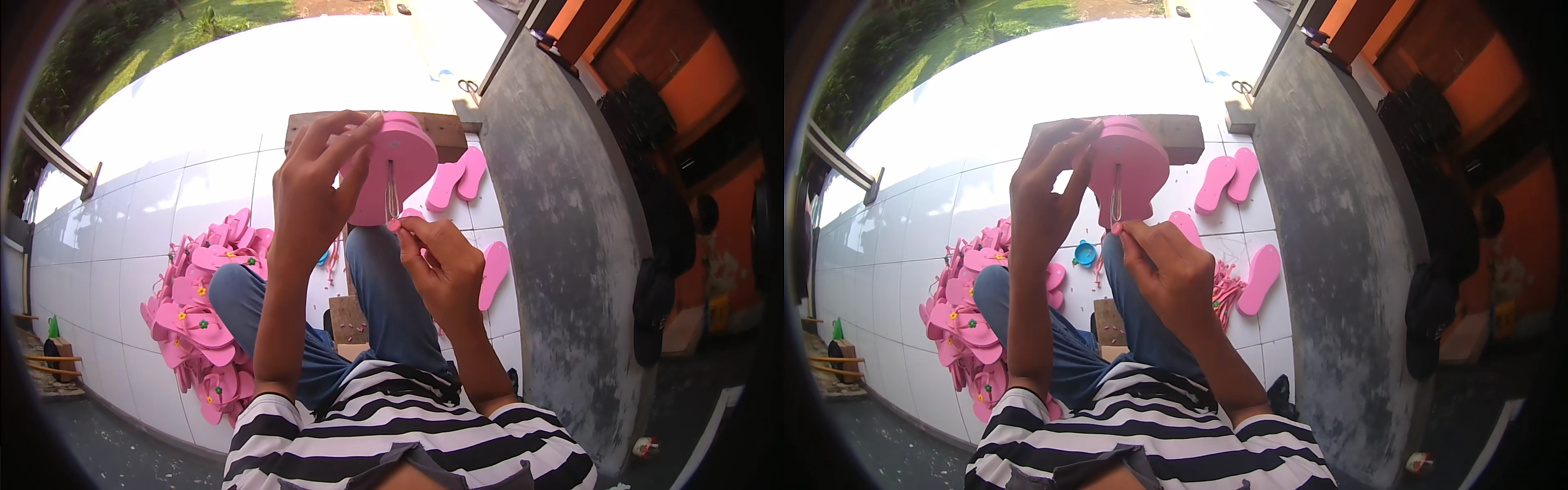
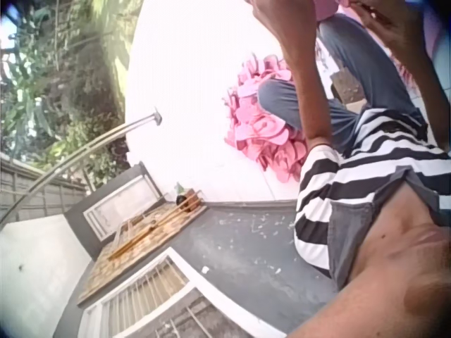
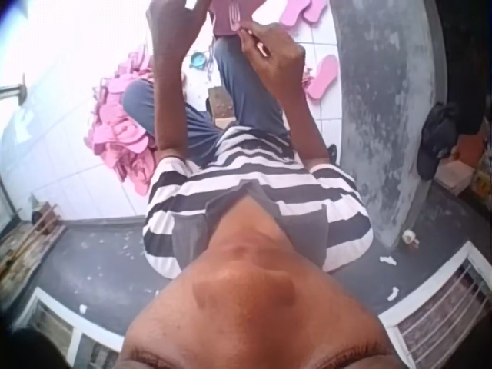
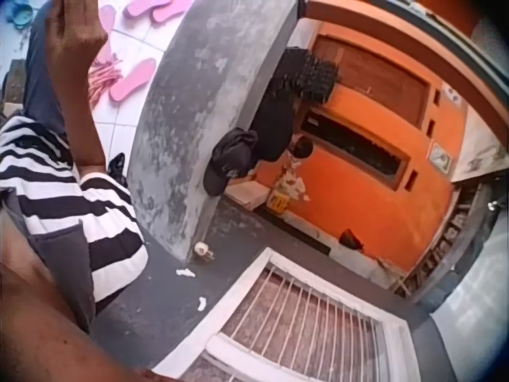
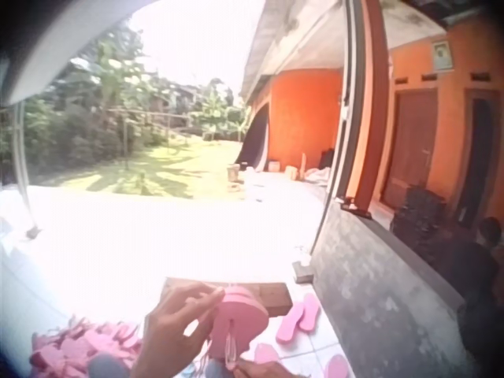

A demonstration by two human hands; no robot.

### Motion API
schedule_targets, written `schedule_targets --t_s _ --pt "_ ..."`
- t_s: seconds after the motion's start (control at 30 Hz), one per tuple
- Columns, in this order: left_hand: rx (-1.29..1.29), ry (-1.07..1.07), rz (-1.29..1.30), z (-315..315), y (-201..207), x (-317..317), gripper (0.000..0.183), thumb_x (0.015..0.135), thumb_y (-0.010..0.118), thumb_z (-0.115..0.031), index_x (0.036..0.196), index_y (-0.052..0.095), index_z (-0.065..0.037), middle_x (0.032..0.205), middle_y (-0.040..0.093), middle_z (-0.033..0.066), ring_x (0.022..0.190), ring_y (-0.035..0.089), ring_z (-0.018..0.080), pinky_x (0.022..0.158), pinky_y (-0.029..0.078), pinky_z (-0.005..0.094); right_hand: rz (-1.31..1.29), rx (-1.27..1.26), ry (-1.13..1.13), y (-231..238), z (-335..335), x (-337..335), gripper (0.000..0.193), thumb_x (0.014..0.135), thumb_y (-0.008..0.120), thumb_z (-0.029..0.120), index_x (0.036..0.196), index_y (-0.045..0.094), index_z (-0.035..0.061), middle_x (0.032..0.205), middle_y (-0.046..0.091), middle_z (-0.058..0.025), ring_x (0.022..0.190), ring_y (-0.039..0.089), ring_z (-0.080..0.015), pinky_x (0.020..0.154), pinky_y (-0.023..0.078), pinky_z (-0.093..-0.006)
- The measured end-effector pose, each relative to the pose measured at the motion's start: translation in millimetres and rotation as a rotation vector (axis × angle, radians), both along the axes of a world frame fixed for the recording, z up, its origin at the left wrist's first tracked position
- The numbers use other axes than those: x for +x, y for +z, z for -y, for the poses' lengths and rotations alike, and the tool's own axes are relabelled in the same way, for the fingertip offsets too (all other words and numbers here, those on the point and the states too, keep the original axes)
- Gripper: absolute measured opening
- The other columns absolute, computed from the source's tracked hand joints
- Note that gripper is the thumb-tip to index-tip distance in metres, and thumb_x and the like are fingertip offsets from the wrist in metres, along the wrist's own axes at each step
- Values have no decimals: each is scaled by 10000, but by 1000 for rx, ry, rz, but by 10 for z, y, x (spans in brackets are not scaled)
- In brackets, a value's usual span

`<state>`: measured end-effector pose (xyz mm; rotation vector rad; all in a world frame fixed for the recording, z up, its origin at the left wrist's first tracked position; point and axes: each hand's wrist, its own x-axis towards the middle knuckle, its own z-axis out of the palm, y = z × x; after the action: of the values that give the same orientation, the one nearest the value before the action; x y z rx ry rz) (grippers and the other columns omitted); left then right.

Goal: The person assembles pink flip-flops by hand using a metal hook tool to pull straps through pre-cut holes in foam soles.

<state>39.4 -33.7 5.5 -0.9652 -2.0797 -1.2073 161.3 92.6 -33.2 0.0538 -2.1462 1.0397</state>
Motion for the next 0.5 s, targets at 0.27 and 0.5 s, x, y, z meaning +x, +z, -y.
schedule_targets --t_s 0.27,0.5 --pt "-50 102 -111 -23 42 72 293 820 699 -38 1099 714 -126 1068 648 45 906 651 214 720 561 352 -55 367 -65 107 -105 -90 220 759 727 29 973 672 24 736 576 -61 596 586 -200 512 446 -317" --pt "-140 154 -179 8 119 144 253 804 713 -62 1056 707 -81 1037 647 50 890 644 223 735 555 357 -100 797 -52 287 -206 -34 212 731 699 41 939 670 17 766 578 -35 665 592 -144 525 430 -265"
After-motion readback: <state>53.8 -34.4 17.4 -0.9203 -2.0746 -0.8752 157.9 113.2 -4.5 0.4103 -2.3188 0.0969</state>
